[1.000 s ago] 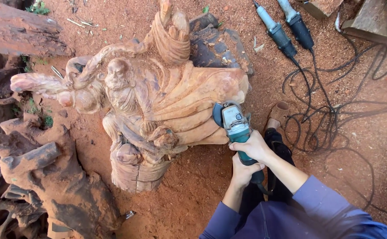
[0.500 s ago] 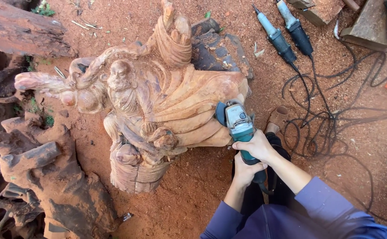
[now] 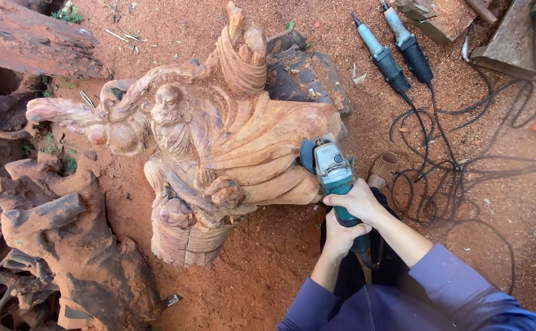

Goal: Carving a large wooden sculpture using an angle grinder

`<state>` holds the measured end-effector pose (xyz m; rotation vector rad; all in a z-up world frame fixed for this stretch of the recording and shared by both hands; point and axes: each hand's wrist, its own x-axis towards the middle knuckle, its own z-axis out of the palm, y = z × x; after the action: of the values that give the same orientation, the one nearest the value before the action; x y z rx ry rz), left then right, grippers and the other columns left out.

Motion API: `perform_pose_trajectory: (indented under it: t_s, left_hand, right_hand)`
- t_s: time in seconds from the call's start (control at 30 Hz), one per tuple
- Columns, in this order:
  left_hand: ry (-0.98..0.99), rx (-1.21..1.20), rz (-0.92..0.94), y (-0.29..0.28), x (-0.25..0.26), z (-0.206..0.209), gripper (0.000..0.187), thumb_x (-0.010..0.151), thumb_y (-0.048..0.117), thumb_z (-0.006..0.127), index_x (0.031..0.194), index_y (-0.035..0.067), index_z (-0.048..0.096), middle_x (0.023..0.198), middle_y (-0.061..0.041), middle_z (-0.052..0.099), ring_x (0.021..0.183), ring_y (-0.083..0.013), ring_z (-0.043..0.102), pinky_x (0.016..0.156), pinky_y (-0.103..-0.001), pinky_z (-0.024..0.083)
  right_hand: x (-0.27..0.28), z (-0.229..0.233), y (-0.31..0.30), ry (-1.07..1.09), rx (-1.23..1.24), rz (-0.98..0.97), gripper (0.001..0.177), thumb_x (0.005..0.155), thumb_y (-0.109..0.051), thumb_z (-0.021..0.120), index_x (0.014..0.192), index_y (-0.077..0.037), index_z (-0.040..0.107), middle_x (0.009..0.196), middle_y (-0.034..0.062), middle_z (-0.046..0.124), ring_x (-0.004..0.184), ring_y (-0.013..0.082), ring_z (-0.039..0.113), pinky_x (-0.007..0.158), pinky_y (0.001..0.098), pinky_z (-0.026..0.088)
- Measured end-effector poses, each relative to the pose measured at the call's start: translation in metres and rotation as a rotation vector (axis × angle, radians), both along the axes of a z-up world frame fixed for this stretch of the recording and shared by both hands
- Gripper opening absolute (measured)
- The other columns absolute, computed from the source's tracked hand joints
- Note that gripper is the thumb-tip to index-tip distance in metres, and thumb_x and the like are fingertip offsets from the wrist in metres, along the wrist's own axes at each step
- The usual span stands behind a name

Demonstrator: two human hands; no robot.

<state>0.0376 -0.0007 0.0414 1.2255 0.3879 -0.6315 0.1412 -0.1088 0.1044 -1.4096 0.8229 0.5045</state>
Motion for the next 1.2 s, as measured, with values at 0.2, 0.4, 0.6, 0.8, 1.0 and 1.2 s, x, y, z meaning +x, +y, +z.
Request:
perform_pose_trajectory:
  t_s: [0.2,0.4,0.6,0.8,1.0,1.2]
  left_hand:
    - [-0.041,-0.018,0.010,-0.006,0.004,0.002,0.046,0.063,0.003,0.089,0.102,0.009,0.066,0.093,-0.005,0.071,0.095,-0.0161,0.066,0.085,-0.038,0.052]
    - [-0.030,0.008,0.023,-0.013,0.010,0.009,0.046,0.062,0.003,0.089,0.100,0.009,0.065,0.090,-0.004,0.070,0.091,-0.0141,0.065,0.081,-0.036,0.052]
    - [-0.030,0.008,0.062,-0.026,0.014,0.013,0.047,0.059,0.004,0.090,0.099,0.008,0.065,0.087,-0.004,0.069,0.088,-0.0140,0.064,0.078,-0.033,0.052]
    - [-0.007,0.074,0.003,-0.027,0.025,0.030,0.051,0.054,0.009,0.093,0.098,0.009,0.066,0.089,-0.003,0.069,0.088,-0.0141,0.063,0.082,-0.030,0.052]
    - [0.045,0.057,0.060,-0.007,0.002,0.039,0.053,0.054,0.011,0.094,0.097,0.008,0.063,0.091,-0.004,0.067,0.090,-0.0153,0.060,0.084,-0.033,0.050]
    - [0.156,0.041,0.159,0.019,-0.004,0.013,0.055,0.051,-0.001,0.092,0.099,0.004,0.066,0.089,-0.005,0.070,0.086,-0.0142,0.066,0.082,-0.028,0.054]
  right_hand:
    - [-0.005,-0.011,-0.004,-0.039,0.026,-0.014,0.039,0.055,-0.013,0.095,0.085,0.001,0.075,0.074,0.0164,0.073,0.080,0.0262,0.070,0.076,0.0391,0.053]
    - [-0.004,-0.012,-0.013,-0.047,0.027,0.021,0.039,0.054,-0.013,0.096,0.085,0.001,0.076,0.076,0.0154,0.072,0.081,0.0233,0.068,0.077,0.0396,0.053]
    - [-0.007,-0.020,-0.018,-0.090,0.041,-0.054,0.040,0.052,-0.005,0.096,0.085,0.004,0.075,0.075,0.0162,0.073,0.082,0.0196,0.066,0.076,0.0375,0.054]
    - [-0.018,-0.019,-0.021,-0.051,-0.028,-0.084,0.038,0.057,-0.011,0.094,0.087,0.004,0.075,0.074,0.0127,0.068,0.074,0.0197,0.061,0.068,0.0383,0.052]
    - [-0.017,0.003,0.000,0.013,-0.040,0.080,0.050,0.056,-0.013,0.095,0.097,0.005,0.074,0.085,0.0168,0.070,0.086,0.0234,0.065,0.078,0.0388,0.052]
    - [0.000,-0.017,0.029,0.101,0.026,0.188,0.053,0.054,-0.028,0.097,0.093,-0.001,0.072,0.085,0.0162,0.074,0.092,0.0284,0.073,0.081,0.0400,0.053]
